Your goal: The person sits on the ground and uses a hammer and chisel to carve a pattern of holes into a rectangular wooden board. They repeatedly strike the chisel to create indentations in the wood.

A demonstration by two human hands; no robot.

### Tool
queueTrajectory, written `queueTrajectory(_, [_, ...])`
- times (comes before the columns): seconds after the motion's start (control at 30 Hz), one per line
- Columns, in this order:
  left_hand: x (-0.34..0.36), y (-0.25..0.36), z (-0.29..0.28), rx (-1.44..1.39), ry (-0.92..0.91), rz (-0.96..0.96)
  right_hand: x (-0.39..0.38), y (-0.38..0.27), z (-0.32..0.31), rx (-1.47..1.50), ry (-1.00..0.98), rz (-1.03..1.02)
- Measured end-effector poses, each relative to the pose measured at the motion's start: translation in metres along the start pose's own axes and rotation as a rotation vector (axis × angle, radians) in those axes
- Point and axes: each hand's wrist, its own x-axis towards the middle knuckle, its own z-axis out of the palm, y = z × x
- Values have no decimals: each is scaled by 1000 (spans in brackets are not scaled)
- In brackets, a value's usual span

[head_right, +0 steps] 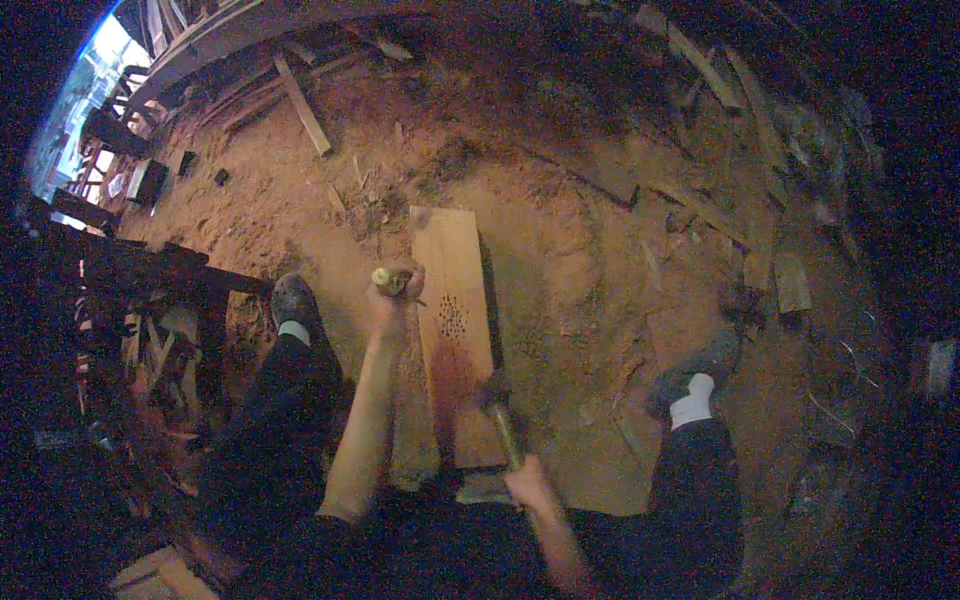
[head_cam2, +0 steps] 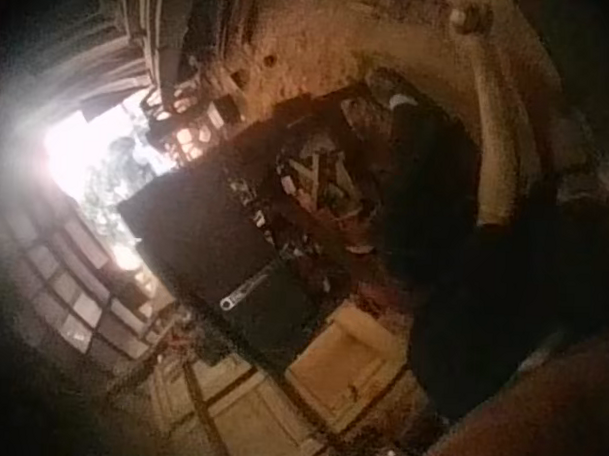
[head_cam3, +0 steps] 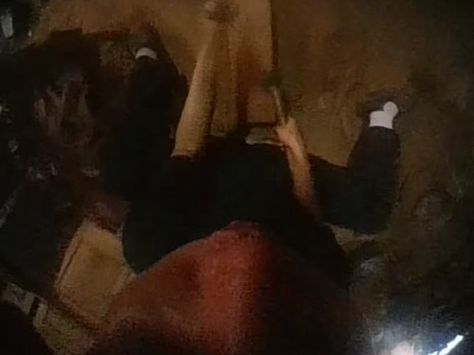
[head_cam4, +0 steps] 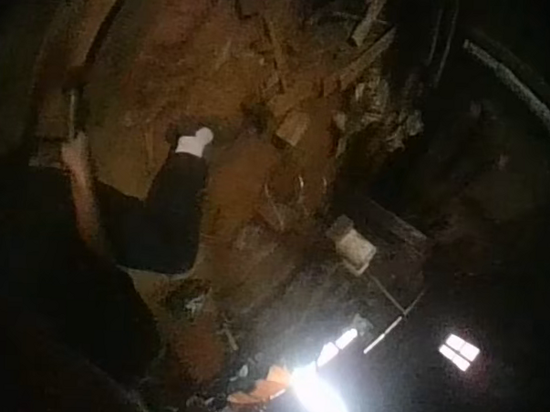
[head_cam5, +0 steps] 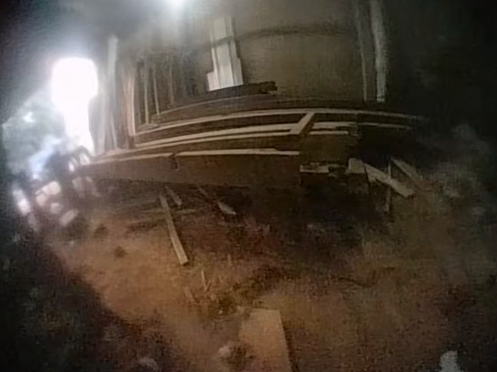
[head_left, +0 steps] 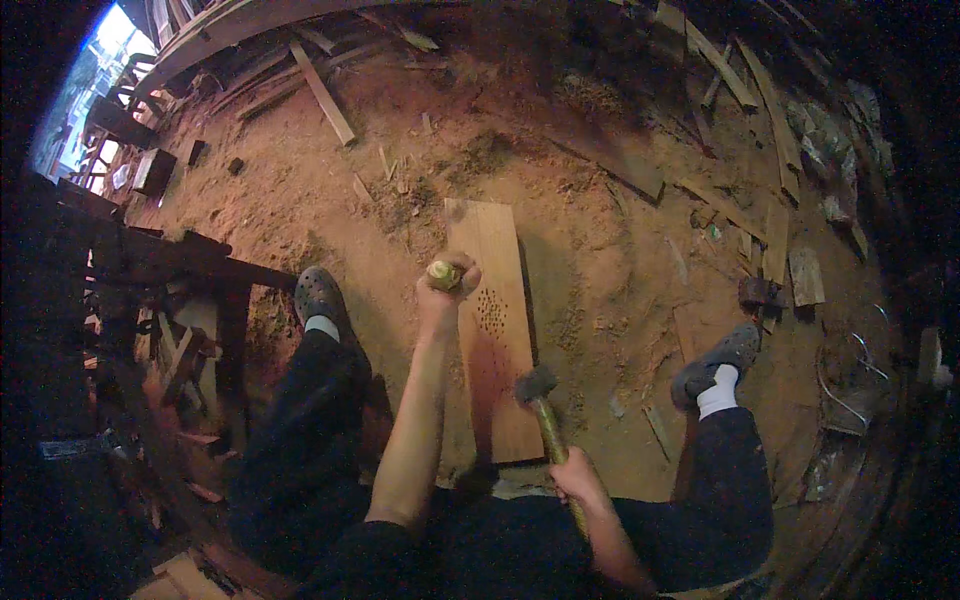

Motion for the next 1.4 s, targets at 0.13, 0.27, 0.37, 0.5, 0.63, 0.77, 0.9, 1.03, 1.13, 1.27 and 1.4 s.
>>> queueTrajectory(0.13, [-3, 11, 9, -1, 120, 28, -7, -5, -6, 0, 44, 7])
queueTrajectory(0.27, [-2, 17, 15, 35, 155, 117, -18, -34, -7, 12, 11, 70])
queueTrajectory(0.37, [-3, 18, 23, 9, 121, 124, -11, -17, -4, -40, 42, 60])
queueTrajectory(0.5, [-2, -3, 19, -170, 71, 29, -1, -4, -5, -99, 67, -31])
queueTrajectory(0.63, [-10, -12, 23, -306, 23, 3, -11, -20, -7, -91, 41, 38])
queueTrajectory(0.77, [-12, -20, 23, -357, -10, -20, -12, -24, -8, -107, 40, 61])
queueTrajectory(0.9, [-11, -27, 22, -345, -66, -19, -14, -27, -9, -49, -14, 51])
queueTrajectory(1.03, [-11, -29, 25, -304, -116, -30, -14, -23, -9, -1, -23, 38])
queueTrajectory(1.13, [-12, -31, 25, -245, -137, -19, -17, -30, -10, -9, -23, 42])
queueTrajectory(1.27, [-12, -41, 22, -253, -59, -4, -21, -37, -11, 10, -8, 9])
queueTrajectory(1.4, [-8, -45, 21, -358, -55, 46, -25, -43, -12, 6, -11, 32])
